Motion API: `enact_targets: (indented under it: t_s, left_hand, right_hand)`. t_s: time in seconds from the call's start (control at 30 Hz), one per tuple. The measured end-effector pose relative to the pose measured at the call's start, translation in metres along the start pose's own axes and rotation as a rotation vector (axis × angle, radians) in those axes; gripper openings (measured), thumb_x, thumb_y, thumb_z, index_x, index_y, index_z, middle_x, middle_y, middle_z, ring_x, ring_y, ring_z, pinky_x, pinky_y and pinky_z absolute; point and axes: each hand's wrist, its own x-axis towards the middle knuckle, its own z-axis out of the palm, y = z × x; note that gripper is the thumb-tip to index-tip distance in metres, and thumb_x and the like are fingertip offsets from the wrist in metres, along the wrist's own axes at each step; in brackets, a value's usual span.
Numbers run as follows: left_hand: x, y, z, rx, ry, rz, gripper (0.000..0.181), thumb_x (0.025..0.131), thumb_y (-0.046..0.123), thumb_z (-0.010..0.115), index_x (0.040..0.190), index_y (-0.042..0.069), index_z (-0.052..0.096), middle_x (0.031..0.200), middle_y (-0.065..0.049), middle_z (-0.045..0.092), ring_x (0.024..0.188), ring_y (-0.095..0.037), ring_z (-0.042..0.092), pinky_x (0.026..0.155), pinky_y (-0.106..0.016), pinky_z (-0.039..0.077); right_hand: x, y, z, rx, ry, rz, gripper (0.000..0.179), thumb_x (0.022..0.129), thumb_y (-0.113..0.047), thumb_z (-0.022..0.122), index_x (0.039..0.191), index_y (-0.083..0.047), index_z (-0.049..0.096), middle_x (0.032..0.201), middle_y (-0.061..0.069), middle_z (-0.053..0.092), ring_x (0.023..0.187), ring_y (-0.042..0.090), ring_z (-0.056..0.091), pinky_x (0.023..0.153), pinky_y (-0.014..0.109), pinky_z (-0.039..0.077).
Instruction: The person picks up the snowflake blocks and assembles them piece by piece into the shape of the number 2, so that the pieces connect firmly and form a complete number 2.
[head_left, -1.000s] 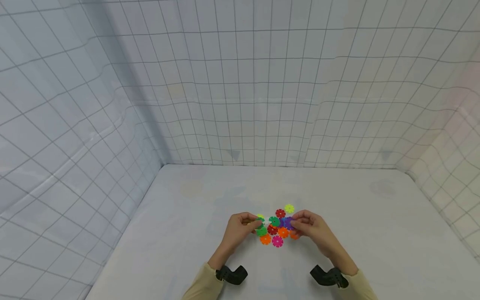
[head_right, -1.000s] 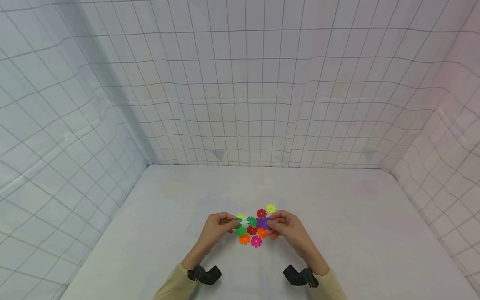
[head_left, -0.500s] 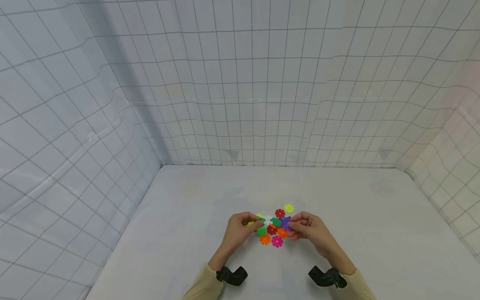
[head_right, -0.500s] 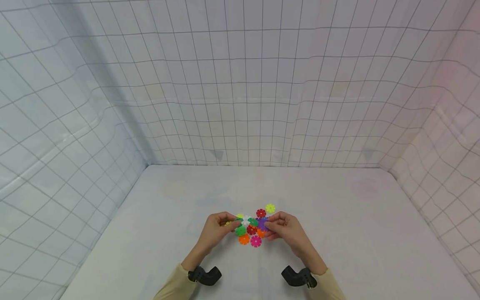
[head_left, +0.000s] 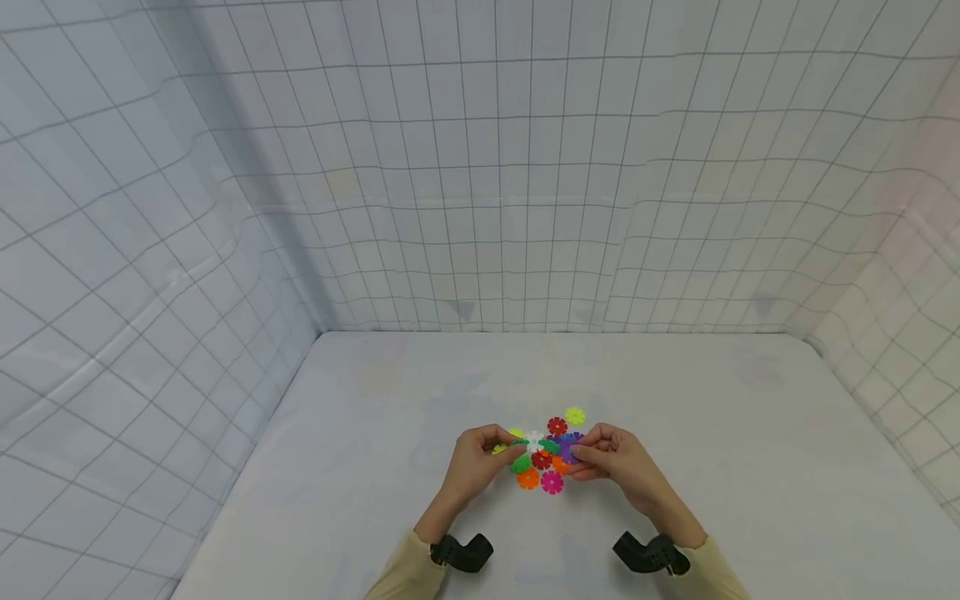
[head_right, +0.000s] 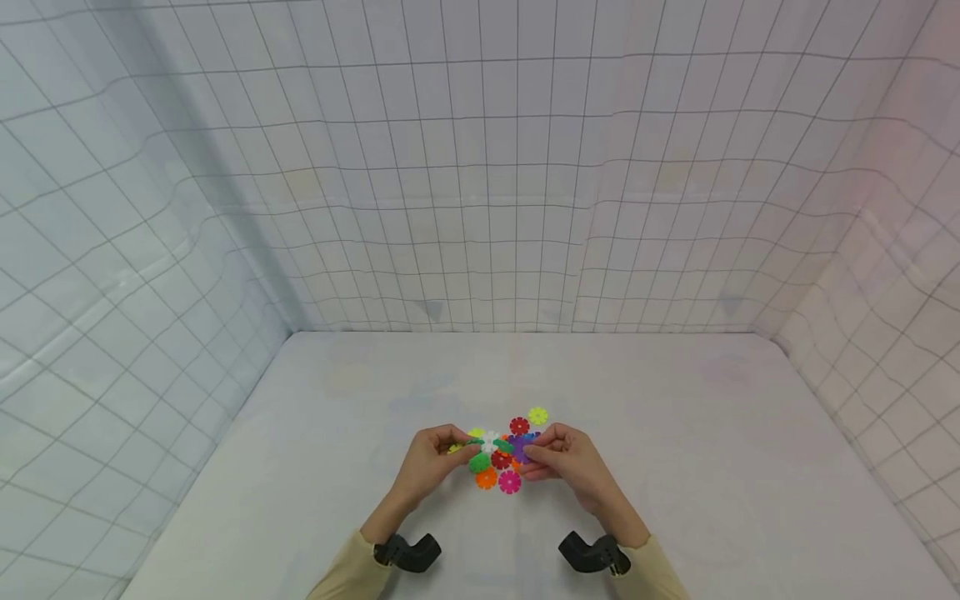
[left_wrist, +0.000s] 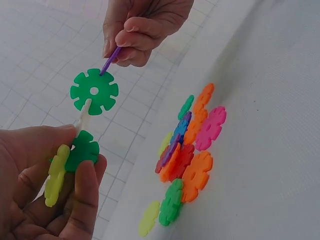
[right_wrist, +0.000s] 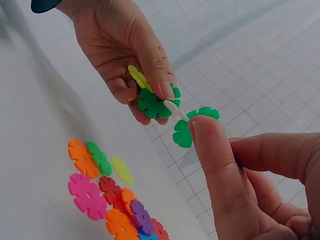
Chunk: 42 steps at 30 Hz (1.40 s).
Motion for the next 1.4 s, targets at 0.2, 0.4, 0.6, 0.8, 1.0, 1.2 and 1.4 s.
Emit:
enact_targets:
  t_s: [0.2,0.4,0.6,0.8,1.0,1.2,1.4]
  left_hand:
    - [0.001,-0.003,0.000,-0.022,-0.024,0.013,0.009,0.087,0.006,0.068,0.084,-0.002,0.066,0.084,-0.010,0.067,0.076,-0.021,0.059,0.071,-0.028,0.046]
    - [0.002,-0.004,-0.001,-0.020,-0.032,0.021,0.009,0.087,0.006,0.068,0.086,-0.002,0.067,0.085,-0.009,0.067,0.075,-0.017,0.058,0.069,-0.026,0.047]
    - [0.003,-0.004,-0.001,-0.020,-0.074,0.036,0.012,0.090,0.006,0.065,0.099,0.000,0.070,0.098,-0.007,0.068,0.090,-0.017,0.060,0.081,-0.029,0.049]
    - [0.007,-0.020,0.006,-0.052,-0.088,0.038,0.015,0.092,0.010,0.063,0.103,0.004,0.072,0.104,-0.006,0.068,0.092,-0.017,0.059,0.078,-0.029,0.048]
    - [0.013,-0.043,0.012,-0.055,-0.056,0.055,0.014,0.088,0.019,0.069,0.098,0.010,0.074,0.096,0.000,0.069,0.087,-0.014,0.060,0.074,-0.027,0.049]
    - [0.013,-0.043,0.013,-0.034,-0.035,0.072,0.012,0.086,0.021,0.072,0.093,0.012,0.075,0.088,0.003,0.069,0.081,-0.013,0.060,0.071,-0.027,0.048]
    - [0.009,-0.030,0.010,0.000,-0.027,0.058,0.009,0.086,0.012,0.071,0.092,0.006,0.075,0.087,-0.003,0.070,0.078,-0.015,0.060,0.069,-0.030,0.048]
  right_hand:
    - [0.000,0.001,0.001,-0.006,0.000,0.002,0.023,0.090,-0.009,0.066,0.097,0.007,0.051,0.087,0.017,0.066,0.078,0.031,0.069,0.071,0.036,0.055]
    - [0.000,-0.002,0.004,-0.019,-0.010,-0.028,0.029,0.088,-0.008,0.068,0.102,0.010,0.050,0.089,0.023,0.065,0.078,0.036,0.068,0.071,0.041,0.055]
    - [-0.001,-0.004,0.007,-0.008,-0.001,-0.049,0.025,0.088,-0.006,0.068,0.098,0.009,0.050,0.090,0.028,0.064,0.073,0.030,0.069,0.070,0.043,0.055]
    - [-0.001,-0.003,0.010,0.002,0.012,-0.061,0.023,0.088,-0.005,0.068,0.094,0.007,0.049,0.088,0.028,0.064,0.070,0.029,0.069,0.067,0.040,0.056]
    - [0.000,-0.001,0.016,0.023,0.011,-0.045,0.022,0.086,-0.002,0.068,0.093,0.007,0.049,0.085,0.026,0.065,0.068,0.027,0.069,0.065,0.040,0.056]
    - [-0.001,0.000,0.020,0.022,0.033,-0.045,0.022,0.087,-0.003,0.067,0.093,0.008,0.049,0.081,0.021,0.066,0.066,0.025,0.068,0.064,0.039,0.056]
    - [-0.002,-0.001,0.023,0.028,0.048,-0.059,0.022,0.086,-0.003,0.069,0.090,0.006,0.049,0.080,0.023,0.065,0.064,0.025,0.068,0.063,0.039,0.056]
